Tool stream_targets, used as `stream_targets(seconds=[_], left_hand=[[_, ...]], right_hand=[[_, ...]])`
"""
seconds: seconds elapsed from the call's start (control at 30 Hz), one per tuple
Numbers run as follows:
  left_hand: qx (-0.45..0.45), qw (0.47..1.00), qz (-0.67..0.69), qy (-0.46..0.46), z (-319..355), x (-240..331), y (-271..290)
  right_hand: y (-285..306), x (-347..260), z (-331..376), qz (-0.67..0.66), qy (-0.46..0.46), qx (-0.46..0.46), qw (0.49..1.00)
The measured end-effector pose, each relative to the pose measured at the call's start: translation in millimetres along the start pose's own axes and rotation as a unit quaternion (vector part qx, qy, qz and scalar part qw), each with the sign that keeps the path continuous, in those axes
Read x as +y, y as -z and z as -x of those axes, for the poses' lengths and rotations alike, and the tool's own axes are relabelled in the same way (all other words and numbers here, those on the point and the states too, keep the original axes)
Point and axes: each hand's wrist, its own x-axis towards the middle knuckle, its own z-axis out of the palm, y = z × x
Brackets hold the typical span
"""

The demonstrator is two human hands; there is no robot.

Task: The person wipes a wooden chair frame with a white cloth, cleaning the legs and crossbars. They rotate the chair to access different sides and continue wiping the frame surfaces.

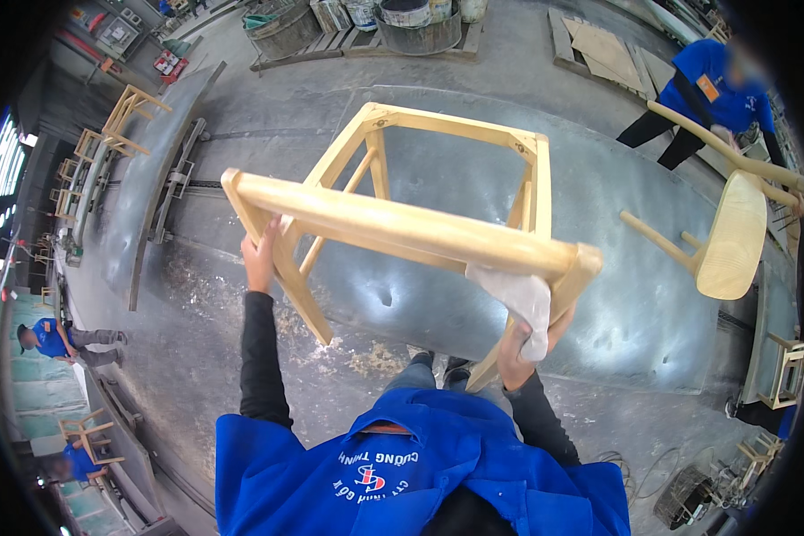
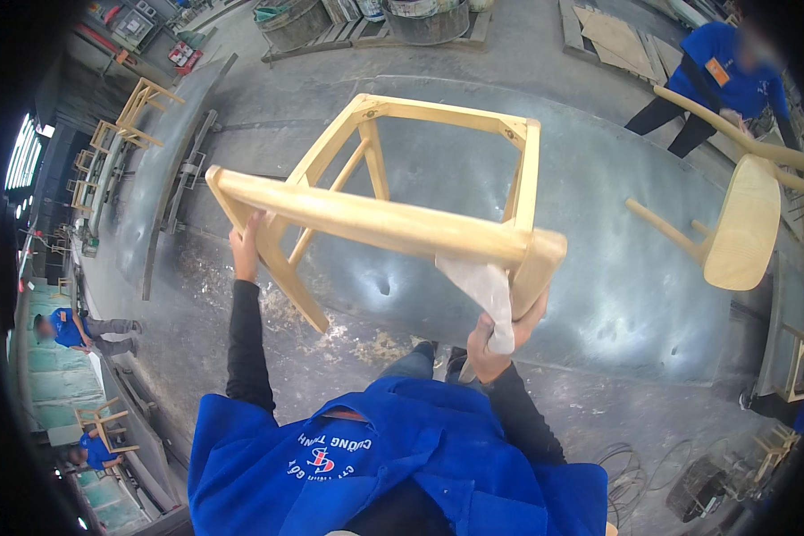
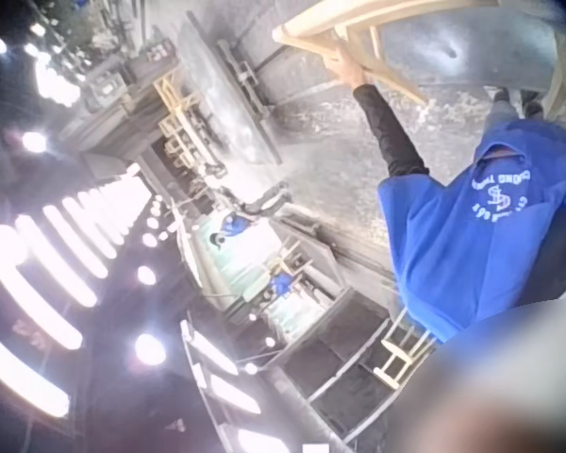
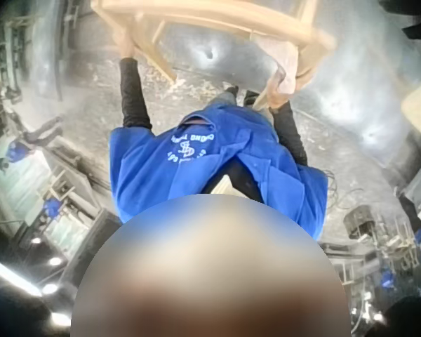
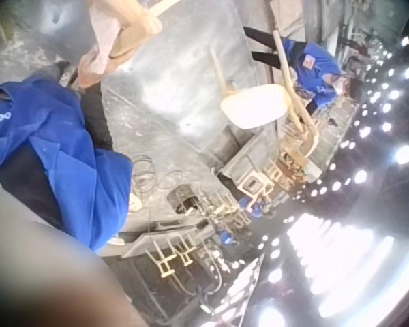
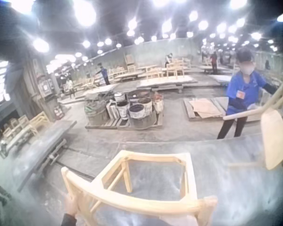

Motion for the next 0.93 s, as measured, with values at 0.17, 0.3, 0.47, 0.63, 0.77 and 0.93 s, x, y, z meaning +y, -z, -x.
stream_targets(seconds=[0.17,0.3,0.47,0.63,0.77,0.93], left_hand=[[0.154,0.986,-0.026,-0.052,18,-52,-15],[0.134,0.99,0.028,-0.037,22,-71,-6],[0.137,0.989,0.048,0.013,81,-82,-28],[0.17,0.984,0.01,-0.053,154,-83,-86],[0.088,0.994,0.052,-0.027,147,-121,-71],[0.016,0.997,0.068,-0.04,91,-133,-60]], right_hand=[[-1,-3,12,-0.048,-0.057,0.006,0.997],[1,0,19,-0.062,-0.062,0.024,0.996],[16,42,2,-0.015,-0.05,0.044,0.998],[54,88,-25,0.058,-0.062,0.048,0.995],[43,97,6,0.011,-0.119,0.061,0.991],[6,118,69,-0.22,-0.171,0.137,0.951]])
